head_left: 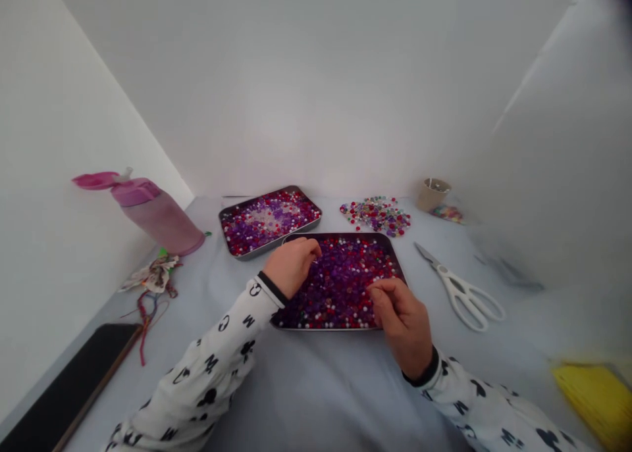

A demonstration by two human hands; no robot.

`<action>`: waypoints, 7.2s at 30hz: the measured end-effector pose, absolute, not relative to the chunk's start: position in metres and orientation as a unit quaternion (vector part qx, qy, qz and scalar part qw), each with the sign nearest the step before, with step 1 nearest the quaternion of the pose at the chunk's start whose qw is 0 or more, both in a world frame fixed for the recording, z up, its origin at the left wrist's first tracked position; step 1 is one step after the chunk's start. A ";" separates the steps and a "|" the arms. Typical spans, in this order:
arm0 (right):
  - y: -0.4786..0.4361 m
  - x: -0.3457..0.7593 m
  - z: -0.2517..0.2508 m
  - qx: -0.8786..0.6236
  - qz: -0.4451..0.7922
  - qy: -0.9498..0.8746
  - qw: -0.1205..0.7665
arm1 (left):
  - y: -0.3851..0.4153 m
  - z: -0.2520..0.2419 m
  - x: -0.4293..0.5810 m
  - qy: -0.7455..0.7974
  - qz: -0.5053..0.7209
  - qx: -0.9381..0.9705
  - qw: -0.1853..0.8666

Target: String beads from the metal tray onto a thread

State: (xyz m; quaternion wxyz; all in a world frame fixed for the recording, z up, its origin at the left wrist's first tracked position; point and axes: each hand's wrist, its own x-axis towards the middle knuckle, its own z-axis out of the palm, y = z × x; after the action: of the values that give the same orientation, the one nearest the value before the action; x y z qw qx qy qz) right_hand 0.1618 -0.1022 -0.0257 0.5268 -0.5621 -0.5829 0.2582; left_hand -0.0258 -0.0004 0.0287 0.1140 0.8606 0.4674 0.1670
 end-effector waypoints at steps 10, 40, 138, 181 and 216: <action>-0.102 0.160 -0.024 -0.551 0.248 -0.595 0.530 | -0.003 0.008 -0.002 0.447 0.118 0.881 0.100; -0.096 0.158 -0.022 -0.549 0.241 -0.632 0.491 | -0.017 0.001 0.009 0.376 0.299 0.687 0.546; -0.092 0.157 -0.019 -0.576 0.185 -0.642 0.471 | -0.029 -0.004 0.015 0.348 0.290 0.581 0.676; -0.091 0.158 -0.018 -0.578 0.188 -0.642 0.467 | -0.033 0.002 0.014 0.350 0.255 0.628 0.647; -0.091 0.160 -0.019 -0.578 0.225 -0.631 0.466 | -0.031 -0.002 0.016 0.355 0.325 0.587 0.651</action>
State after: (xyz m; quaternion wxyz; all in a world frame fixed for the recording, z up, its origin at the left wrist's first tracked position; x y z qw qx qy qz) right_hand 0.1600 -0.0911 -0.0191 0.4657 -0.5781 -0.6312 0.2249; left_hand 0.0161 -0.0308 -0.0022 0.6506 0.5871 0.3552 0.3254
